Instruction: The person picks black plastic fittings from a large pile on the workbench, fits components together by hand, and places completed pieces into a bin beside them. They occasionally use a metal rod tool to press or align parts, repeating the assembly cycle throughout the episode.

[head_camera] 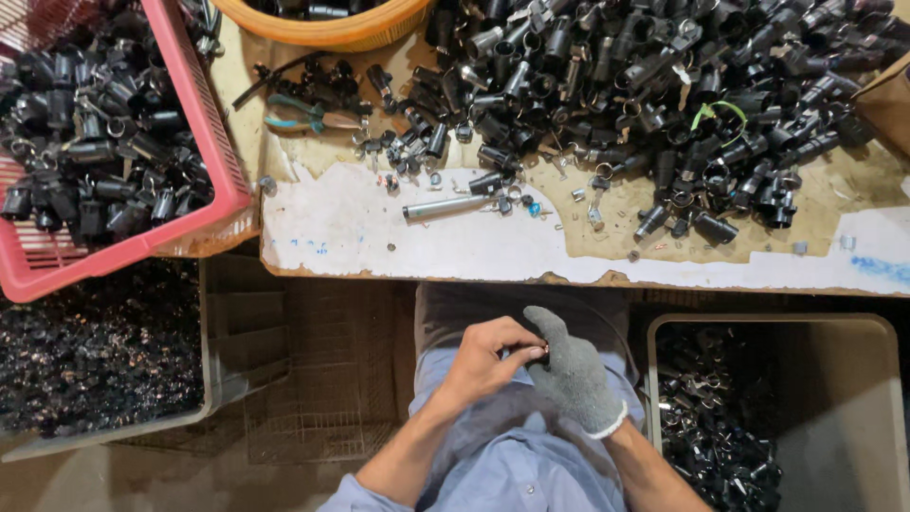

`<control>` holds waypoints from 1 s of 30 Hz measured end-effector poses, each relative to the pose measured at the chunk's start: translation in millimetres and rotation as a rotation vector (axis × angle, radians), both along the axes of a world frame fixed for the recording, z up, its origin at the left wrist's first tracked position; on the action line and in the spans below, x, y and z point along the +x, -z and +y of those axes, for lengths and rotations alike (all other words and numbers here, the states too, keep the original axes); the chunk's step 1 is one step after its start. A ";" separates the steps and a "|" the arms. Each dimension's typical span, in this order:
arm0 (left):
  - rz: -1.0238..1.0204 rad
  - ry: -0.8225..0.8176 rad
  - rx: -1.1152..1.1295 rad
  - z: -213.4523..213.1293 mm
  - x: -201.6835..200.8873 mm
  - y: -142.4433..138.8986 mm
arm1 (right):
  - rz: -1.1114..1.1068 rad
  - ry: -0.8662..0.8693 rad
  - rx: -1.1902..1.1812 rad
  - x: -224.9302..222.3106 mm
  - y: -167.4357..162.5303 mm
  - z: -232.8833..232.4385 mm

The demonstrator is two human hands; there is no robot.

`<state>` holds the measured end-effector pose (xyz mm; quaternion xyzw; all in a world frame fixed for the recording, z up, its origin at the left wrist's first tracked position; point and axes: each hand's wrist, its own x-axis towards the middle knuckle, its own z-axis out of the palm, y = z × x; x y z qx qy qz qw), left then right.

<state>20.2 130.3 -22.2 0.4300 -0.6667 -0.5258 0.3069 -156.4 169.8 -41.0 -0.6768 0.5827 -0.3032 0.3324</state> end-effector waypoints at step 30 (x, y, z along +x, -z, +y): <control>-0.644 -0.364 -0.817 -157.4 12.0 -17.5 | 0.321 0.565 0.203 -112.7 45.2 46.3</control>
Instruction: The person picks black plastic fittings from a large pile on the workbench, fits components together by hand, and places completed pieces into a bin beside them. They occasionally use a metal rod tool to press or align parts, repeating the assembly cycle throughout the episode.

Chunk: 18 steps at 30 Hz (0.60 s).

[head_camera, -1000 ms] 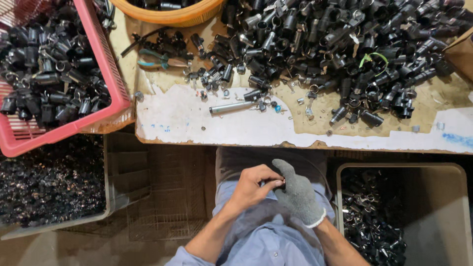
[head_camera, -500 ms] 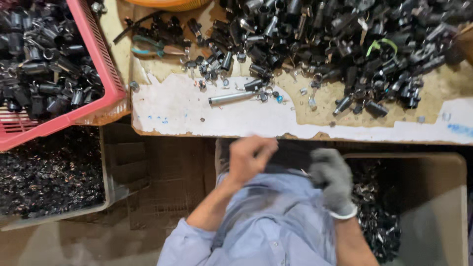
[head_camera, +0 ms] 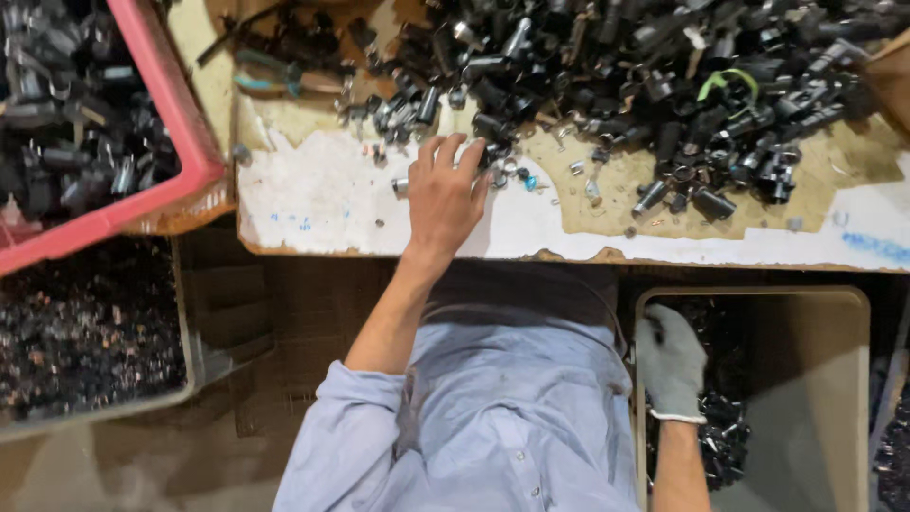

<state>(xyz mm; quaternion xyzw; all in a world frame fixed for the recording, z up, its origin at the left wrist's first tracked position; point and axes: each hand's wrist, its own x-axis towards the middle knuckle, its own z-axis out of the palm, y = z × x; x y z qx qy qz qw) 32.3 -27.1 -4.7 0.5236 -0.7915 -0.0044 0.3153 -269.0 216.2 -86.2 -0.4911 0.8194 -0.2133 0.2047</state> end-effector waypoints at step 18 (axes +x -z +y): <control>0.499 -0.115 -0.188 61.7 -9.4 38.2 | 0.038 -0.707 -0.702 121.5 -124.6 -176.0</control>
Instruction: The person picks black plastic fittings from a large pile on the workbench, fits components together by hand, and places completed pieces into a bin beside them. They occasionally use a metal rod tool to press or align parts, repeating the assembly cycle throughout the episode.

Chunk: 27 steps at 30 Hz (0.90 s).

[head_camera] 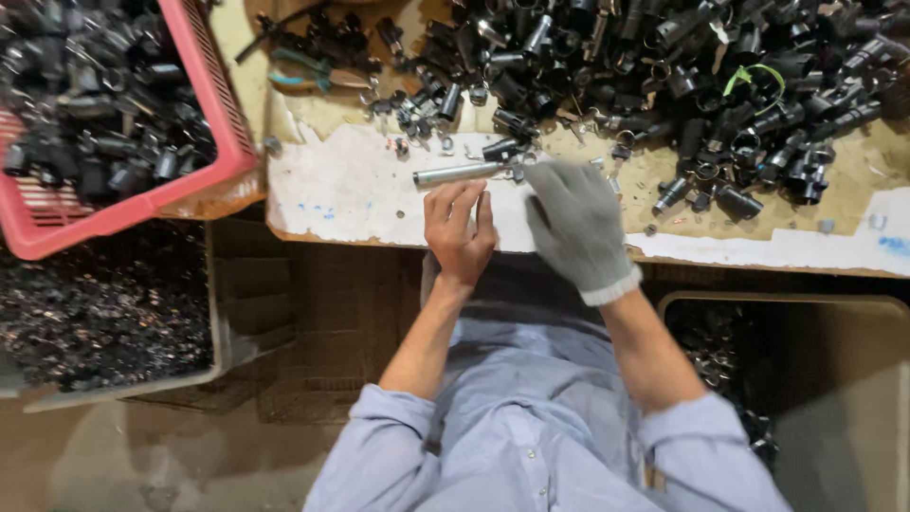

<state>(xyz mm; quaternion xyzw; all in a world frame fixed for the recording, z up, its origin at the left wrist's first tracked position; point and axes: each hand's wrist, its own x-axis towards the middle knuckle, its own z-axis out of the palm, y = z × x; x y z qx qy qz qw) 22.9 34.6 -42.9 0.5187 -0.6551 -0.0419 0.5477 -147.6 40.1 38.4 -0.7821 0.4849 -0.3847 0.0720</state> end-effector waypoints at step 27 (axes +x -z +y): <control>-0.165 -0.158 0.221 -3.8 9.6 -13.1 | -0.615 0.024 0.265 -29.1 41.6 -8.6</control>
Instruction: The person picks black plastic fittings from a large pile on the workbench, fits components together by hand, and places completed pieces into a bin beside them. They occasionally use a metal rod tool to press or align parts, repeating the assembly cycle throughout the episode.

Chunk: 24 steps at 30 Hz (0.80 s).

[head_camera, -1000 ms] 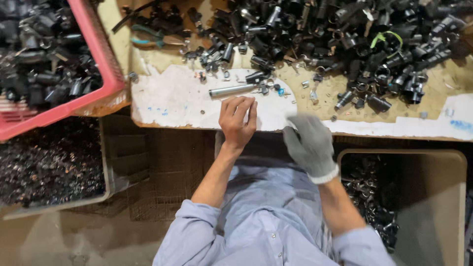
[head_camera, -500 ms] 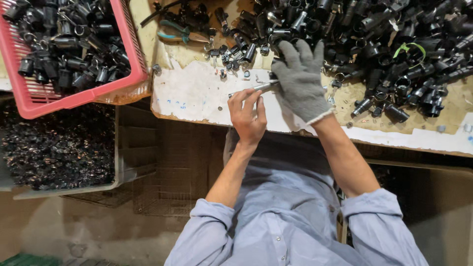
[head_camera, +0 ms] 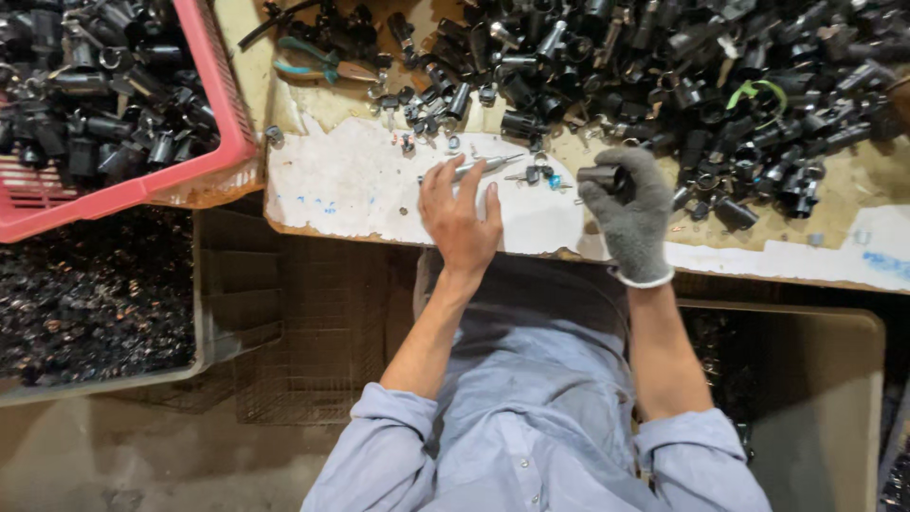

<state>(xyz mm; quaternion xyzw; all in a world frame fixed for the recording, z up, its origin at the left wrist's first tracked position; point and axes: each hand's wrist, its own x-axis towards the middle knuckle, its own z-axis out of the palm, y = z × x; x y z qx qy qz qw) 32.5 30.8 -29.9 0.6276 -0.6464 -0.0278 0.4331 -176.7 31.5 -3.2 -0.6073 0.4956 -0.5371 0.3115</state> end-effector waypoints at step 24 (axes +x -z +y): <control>0.997 0.208 0.521 15.6 39.1 -5.8 | 0.333 0.270 -0.009 -0.8 19.0 12.3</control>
